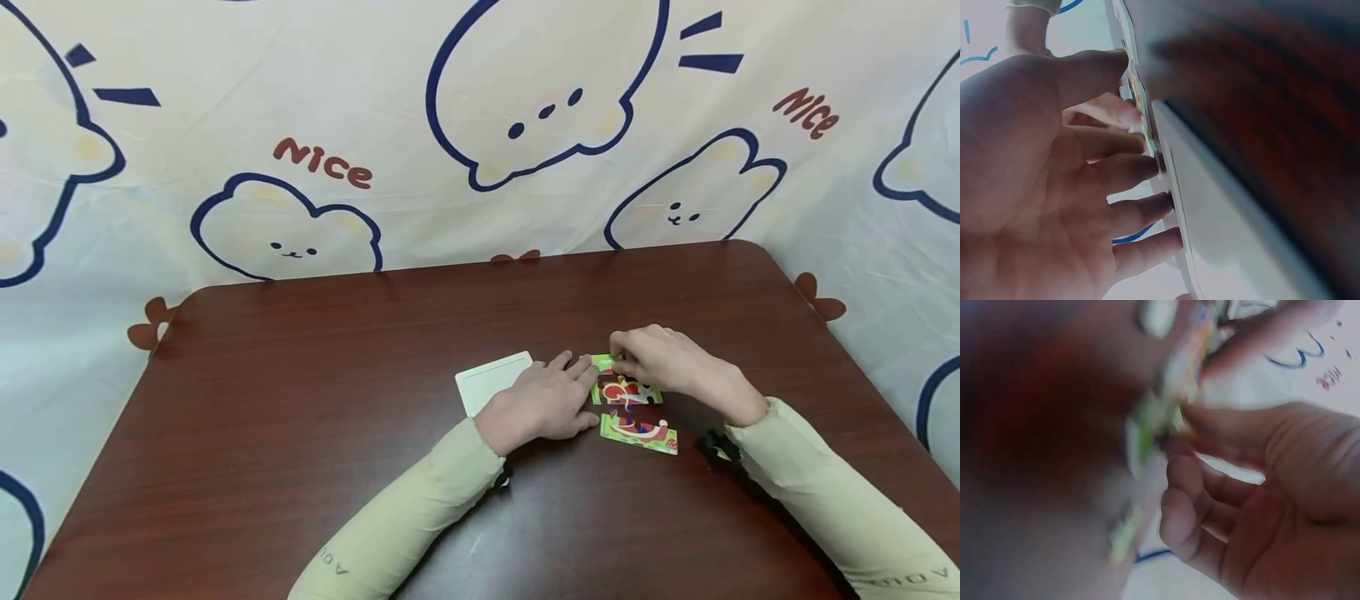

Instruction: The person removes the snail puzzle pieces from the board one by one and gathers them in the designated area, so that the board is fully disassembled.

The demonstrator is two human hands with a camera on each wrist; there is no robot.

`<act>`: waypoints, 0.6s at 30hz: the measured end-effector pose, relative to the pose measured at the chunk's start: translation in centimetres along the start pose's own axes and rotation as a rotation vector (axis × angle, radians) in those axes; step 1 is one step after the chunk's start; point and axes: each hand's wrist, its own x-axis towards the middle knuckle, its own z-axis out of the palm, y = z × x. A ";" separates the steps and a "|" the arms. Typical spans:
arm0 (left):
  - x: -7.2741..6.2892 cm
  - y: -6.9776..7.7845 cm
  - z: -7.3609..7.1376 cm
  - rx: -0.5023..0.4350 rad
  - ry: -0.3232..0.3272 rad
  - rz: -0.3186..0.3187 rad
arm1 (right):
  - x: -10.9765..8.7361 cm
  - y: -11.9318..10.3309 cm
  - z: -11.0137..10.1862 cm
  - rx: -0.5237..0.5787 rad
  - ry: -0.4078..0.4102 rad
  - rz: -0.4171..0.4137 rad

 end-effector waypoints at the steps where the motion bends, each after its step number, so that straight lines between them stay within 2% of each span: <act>1: 0.0 -0.1 0.0 0.001 -0.009 -0.002 | -0.1 0.4 -0.3 -0.010 -0.004 0.010; 6: 0.0 0.0 0.1 0.003 -0.022 0.001 | -1.9 3.3 -1.5 -0.050 -0.040 0.097; 8: 0.0 0.1 0.1 0.011 -0.019 0.000 | -2.3 3.9 -1.4 -0.039 -0.058 0.103; 12: 0.0 0.1 0.0 0.014 -0.021 -0.016 | -2.0 3.4 -1.1 0.017 -0.062 0.056; 18: -0.1 0.1 0.0 -0.017 -0.039 -0.021 | -1.7 2.1 -0.5 0.037 -0.047 0.007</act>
